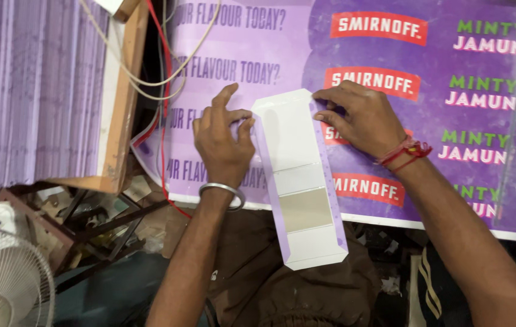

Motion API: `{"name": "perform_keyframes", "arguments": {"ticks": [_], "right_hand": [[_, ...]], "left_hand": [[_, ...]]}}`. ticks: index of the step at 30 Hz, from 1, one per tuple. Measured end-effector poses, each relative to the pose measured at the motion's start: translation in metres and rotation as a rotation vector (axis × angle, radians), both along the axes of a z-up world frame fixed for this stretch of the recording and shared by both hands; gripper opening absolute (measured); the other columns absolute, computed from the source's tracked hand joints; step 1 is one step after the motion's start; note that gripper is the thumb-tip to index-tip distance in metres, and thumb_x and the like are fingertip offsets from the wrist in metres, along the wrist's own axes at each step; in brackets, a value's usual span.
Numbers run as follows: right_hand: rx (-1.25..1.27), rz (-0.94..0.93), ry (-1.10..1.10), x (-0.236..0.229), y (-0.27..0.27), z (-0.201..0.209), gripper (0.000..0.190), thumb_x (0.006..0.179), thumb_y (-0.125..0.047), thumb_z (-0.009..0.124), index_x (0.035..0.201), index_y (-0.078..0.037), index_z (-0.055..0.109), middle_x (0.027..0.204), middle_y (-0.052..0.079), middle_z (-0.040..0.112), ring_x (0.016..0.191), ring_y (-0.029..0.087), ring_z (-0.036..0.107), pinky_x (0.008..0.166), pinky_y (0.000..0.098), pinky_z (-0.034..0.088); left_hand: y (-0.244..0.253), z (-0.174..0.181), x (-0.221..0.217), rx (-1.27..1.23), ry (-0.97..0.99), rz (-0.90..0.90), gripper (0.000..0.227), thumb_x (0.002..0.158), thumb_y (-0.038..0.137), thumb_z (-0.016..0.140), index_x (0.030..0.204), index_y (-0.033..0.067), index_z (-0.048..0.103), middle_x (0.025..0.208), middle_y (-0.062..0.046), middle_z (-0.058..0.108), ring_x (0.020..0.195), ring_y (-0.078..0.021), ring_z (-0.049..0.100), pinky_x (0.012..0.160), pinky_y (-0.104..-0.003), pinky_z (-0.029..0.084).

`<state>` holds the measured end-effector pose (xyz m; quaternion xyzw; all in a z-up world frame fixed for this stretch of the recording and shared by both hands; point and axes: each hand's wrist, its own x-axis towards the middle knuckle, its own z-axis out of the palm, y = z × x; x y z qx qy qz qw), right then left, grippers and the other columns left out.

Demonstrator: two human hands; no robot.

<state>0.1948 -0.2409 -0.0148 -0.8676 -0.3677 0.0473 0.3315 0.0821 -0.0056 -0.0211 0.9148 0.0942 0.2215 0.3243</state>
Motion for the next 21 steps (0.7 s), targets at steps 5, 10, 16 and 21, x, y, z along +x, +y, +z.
{"name": "perform_keyframes", "arguments": {"ticks": [5,10,16,21], "right_hand": [[0.007,-0.01,0.024,0.003,0.002,-0.003,0.034,0.086,-0.02,0.083,0.116,-0.005,0.073,0.094,0.01,0.071,0.078,0.02,0.071,0.069,0.0315,0.059],[-0.065,0.05,-0.028,0.006,0.004,0.008,0.036,0.089,-0.024,0.08,0.118,-0.005,0.071,0.093,0.009,0.071,0.078,0.022,0.071,0.071,0.0361,0.059],[-0.616,0.044,-0.05,0.016,0.029,0.033,0.03,0.091,-0.037,0.074,0.109,-0.013,0.072,0.093,0.004,0.076,0.082,0.028,0.073,0.066,0.0462,0.056],[-0.335,-0.031,-0.17,0.001,0.024,0.036,0.027,0.082,-0.032,0.078,0.103,-0.016,0.075,0.094,0.004,0.076,0.079,0.028,0.072,0.061,0.0451,0.055]], "left_hand": [[0.003,0.007,0.006,0.024,0.022,-0.028,0.063,0.086,0.005,0.08,0.142,0.0123,0.053,0.089,0.005,0.075,0.089,-0.0191,0.063,0.085,-0.039,0.042],[0.002,0.017,0.01,0.174,0.118,-0.078,0.055,0.085,0.002,0.073,0.137,0.0139,0.06,0.08,0.003,0.071,0.076,-0.0199,0.059,0.07,-0.038,0.043],[-0.002,0.022,0.026,0.575,0.102,-0.239,0.051,0.082,0.002,0.066,0.131,0.0158,0.064,0.076,-0.003,0.066,0.076,-0.0254,0.062,0.06,-0.043,0.045],[-0.017,0.027,0.01,0.281,0.009,-0.107,0.052,0.082,0.004,0.07,0.133,0.0116,0.061,0.101,-0.011,0.071,0.089,-0.0327,0.067,0.073,-0.045,0.053]]}}
